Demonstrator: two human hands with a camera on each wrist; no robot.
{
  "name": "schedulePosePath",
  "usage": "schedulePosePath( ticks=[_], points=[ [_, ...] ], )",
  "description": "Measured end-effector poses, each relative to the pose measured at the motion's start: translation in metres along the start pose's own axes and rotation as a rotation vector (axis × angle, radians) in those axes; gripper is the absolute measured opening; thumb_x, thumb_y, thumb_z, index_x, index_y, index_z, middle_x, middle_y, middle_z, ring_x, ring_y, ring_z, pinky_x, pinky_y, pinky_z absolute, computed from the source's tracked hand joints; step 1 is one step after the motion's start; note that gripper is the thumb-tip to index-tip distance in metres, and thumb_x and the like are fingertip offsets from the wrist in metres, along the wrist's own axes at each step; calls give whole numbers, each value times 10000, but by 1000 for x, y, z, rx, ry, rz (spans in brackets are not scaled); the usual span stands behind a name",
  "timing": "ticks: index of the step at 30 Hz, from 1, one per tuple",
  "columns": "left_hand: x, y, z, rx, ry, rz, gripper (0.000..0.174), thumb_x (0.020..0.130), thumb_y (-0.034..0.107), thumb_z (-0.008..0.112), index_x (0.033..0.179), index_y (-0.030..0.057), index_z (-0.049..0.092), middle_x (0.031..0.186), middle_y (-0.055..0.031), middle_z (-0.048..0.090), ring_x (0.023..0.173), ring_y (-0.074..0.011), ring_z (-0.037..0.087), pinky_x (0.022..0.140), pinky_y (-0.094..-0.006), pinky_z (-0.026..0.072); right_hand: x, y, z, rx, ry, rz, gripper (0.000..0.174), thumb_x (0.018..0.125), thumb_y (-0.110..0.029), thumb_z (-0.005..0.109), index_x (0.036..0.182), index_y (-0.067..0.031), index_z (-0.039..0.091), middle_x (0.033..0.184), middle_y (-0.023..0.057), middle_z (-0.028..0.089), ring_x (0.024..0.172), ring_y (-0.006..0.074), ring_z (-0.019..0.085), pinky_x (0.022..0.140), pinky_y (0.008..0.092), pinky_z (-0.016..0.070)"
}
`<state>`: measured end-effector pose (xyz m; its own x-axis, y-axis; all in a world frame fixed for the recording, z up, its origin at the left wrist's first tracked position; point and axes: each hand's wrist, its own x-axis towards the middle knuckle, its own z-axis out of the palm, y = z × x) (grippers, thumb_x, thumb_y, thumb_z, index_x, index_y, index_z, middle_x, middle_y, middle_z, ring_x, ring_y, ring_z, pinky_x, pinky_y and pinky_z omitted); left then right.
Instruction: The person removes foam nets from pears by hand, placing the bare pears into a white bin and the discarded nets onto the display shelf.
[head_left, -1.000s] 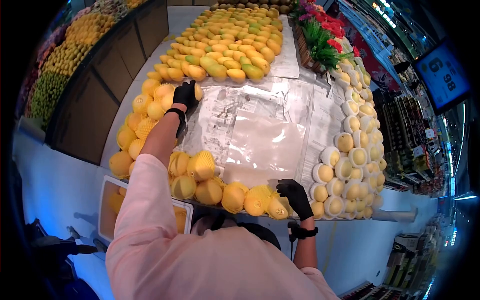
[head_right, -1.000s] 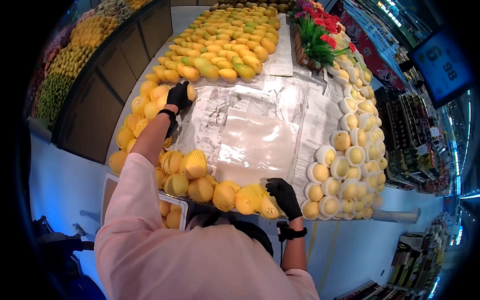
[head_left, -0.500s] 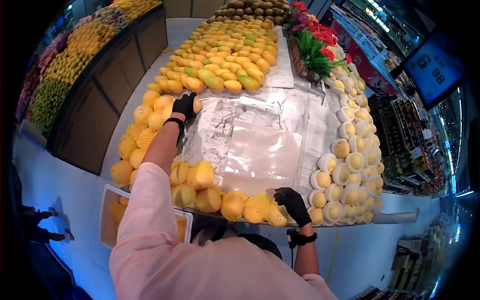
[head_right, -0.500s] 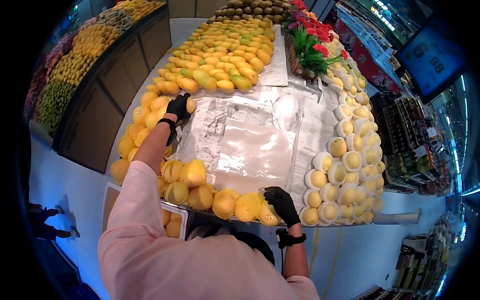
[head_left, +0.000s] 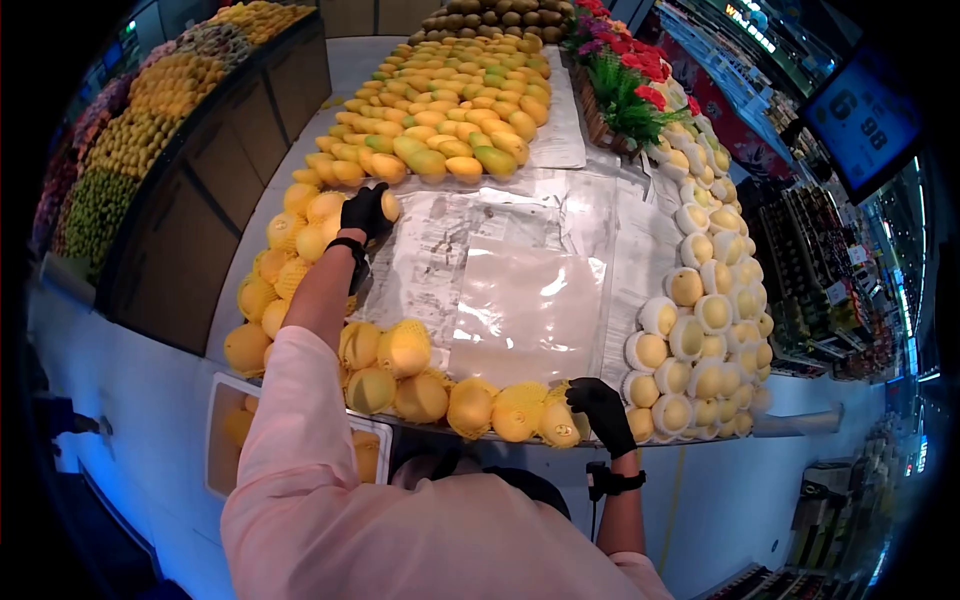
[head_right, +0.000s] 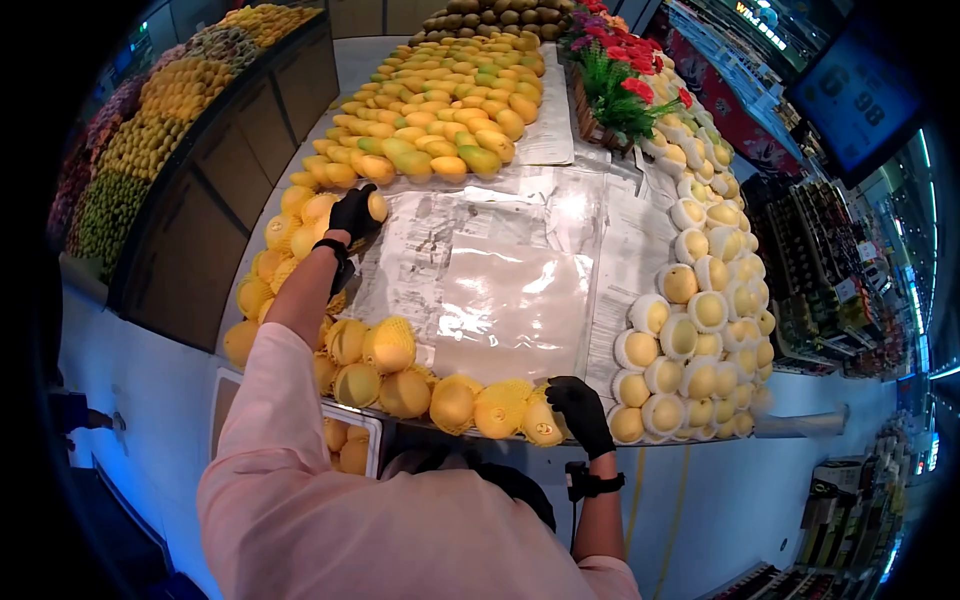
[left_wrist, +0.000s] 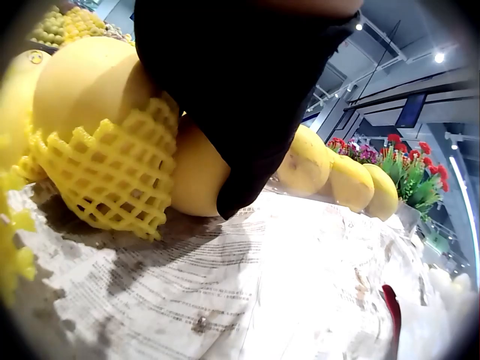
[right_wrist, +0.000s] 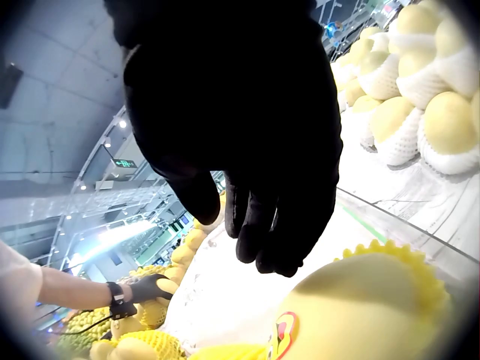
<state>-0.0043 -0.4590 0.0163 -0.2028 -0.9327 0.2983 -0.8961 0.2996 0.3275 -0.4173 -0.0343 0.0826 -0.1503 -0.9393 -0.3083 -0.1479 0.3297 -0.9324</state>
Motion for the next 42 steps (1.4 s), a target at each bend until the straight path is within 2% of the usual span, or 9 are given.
schedulePosePath(
  ticks=[9,15,19,23,31,33,36,39,42],
  points=[
    [-4,25,-45,-125,46,-110,681,637,313,842,1215,118,539,1104,-158,647,1045,-344,612,898,-420,496,6,-5,1,-31,-12,-49,243,897,-145,633,1098,-9,644,919,58,692,792,119,639,697,264,528],
    [-19,35,-70,-484,185,61,652,650,205,852,1200,60,535,1097,-136,637,1023,-277,623,880,-365,502,13,-13,0,11,-51,-81,235,895,-139,618,1085,-3,647,913,63,691,800,122,646,693,264,532],
    [-41,64,-83,-843,293,-11,659,701,184,854,1229,32,492,1142,-97,604,1043,-210,598,897,-343,506,28,-24,9,34,-150,-81,247,916,-108,583,1148,-29,609,974,53,686,865,128,644,736,273,537],
    [-82,109,-128,-1334,24,-182,669,772,124,789,1329,64,424,1224,-79,556,1094,-193,587,876,-334,543,39,-45,26,33,-265,-125,266,922,-113,585,1175,-31,591,996,58,679,882,129,639,739,271,529],
    [-159,169,-144,-1932,-303,-176,668,866,209,696,1411,79,333,1343,-131,472,1218,-303,522,932,-475,536,52,-77,51,51,-384,-248,324,920,-126,616,1227,-45,555,977,47,647,883,122,627,725,262,523],
    [-174,181,-141,-1996,-344,-166,684,864,233,707,1414,74,332,1348,-133,471,1224,-315,517,941,-482,531,52,-86,55,56,-392,-240,451,891,-90,655,1309,-64,489,1072,53,605,873,123,621,727,257,523],
    [-194,207,-152,-1811,-229,-173,707,795,167,769,1380,61,387,1295,-107,516,1197,-257,535,948,-398,519,43,-101,61,153,-396,-239,633,855,-23,680,1411,-88,386,1241,95,521,896,130,607,789,270,533],
    [-203,220,-149,-1128,-22,72,773,696,147,845,1340,55,428,1262,-91,533,1153,-212,548,960,-354,490,49,-101,58,199,-441,-312,702,845,-3,682,1449,-106,338,1305,104,480,975,139,583,827,280,531],
    [-217,243,-163,-951,-37,170,845,607,176,899,1316,52,456,1256,-98,547,1153,-220,549,985,-354,462,50,-107,58,96,-433,-460,758,815,-29,719,1458,-97,324,1383,91,447,1089,178,542,910,314,498]
  ],
)
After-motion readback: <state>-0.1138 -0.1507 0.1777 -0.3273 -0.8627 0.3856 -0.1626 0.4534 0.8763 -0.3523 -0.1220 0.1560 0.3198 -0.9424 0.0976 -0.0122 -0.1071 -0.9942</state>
